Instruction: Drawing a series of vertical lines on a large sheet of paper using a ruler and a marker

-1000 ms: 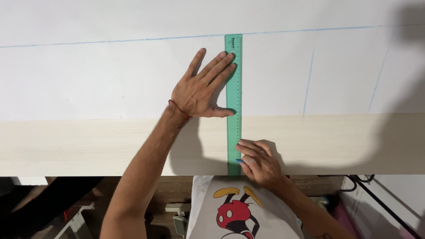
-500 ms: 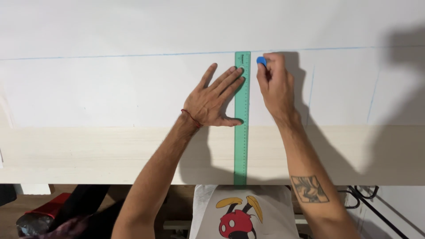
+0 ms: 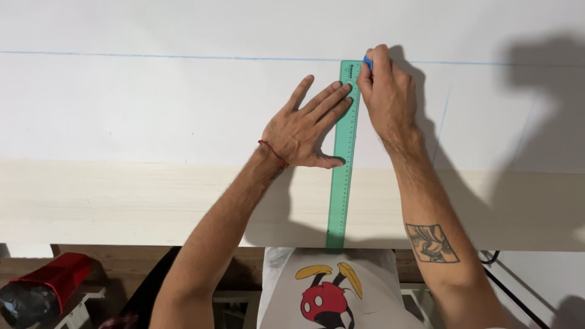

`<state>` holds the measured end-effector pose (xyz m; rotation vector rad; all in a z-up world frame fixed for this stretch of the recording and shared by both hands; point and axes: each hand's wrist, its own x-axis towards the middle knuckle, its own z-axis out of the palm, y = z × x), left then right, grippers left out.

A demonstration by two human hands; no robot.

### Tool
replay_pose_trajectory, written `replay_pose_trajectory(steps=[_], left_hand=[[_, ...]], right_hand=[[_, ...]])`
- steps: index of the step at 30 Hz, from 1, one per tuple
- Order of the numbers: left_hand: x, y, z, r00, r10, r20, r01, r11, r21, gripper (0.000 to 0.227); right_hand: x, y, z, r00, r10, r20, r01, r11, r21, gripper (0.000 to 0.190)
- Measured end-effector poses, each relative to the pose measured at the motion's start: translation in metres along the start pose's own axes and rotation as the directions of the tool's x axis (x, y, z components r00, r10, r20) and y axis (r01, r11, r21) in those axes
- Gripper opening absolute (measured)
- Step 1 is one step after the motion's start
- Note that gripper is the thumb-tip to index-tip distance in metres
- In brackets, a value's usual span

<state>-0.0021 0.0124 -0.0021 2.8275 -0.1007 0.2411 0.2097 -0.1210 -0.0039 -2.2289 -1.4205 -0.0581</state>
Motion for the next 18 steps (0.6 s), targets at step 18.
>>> replay_pose_trajectory(steps=[18], left_hand=[[-0.001,0.005,0.018,0.991,-0.063,-0.121,0.068,0.997,0.038,0.129]], right_hand=[[-0.166,-0.088,-0.088,0.683,0.355,0.638,-0.427,0.903,-0.046,0.015]])
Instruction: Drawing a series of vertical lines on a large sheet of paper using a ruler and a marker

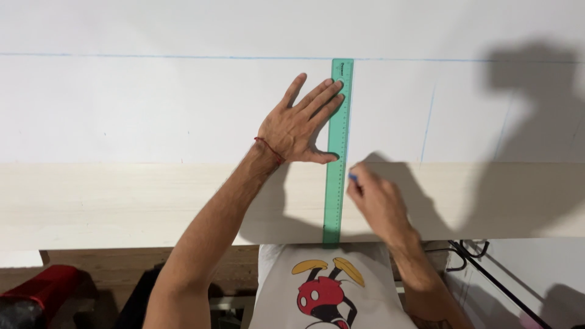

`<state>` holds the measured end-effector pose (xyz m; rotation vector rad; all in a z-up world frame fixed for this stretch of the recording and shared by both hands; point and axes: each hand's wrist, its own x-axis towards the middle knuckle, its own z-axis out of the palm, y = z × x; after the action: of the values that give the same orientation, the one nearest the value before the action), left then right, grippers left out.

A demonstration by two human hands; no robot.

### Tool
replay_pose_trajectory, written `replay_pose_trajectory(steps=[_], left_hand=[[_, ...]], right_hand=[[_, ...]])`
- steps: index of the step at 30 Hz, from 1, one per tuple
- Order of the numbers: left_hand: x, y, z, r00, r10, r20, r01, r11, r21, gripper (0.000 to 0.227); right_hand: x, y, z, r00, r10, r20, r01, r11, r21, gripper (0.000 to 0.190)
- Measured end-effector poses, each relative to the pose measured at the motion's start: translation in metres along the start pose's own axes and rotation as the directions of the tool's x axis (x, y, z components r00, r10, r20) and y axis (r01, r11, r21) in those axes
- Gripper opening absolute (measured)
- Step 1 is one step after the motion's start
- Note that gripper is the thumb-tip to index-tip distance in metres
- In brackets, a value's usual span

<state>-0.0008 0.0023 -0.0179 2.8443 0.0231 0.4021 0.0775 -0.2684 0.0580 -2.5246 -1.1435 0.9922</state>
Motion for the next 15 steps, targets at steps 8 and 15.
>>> replay_pose_trajectory(steps=[8,15], left_hand=[[-0.002,0.0,0.0,1.0,0.004,-0.029,-0.004,1.0,0.0,0.129],[-0.006,0.002,-0.009,1.0,0.005,-0.03,-0.006,1.0,-0.012,0.132]], right_hand=[[0.089,-0.003,-0.074,0.893,0.003,-0.449,0.244,0.836,0.491,0.031],[-0.006,0.017,0.045,0.856,-0.074,-0.511,0.247,0.928,0.278,0.03]])
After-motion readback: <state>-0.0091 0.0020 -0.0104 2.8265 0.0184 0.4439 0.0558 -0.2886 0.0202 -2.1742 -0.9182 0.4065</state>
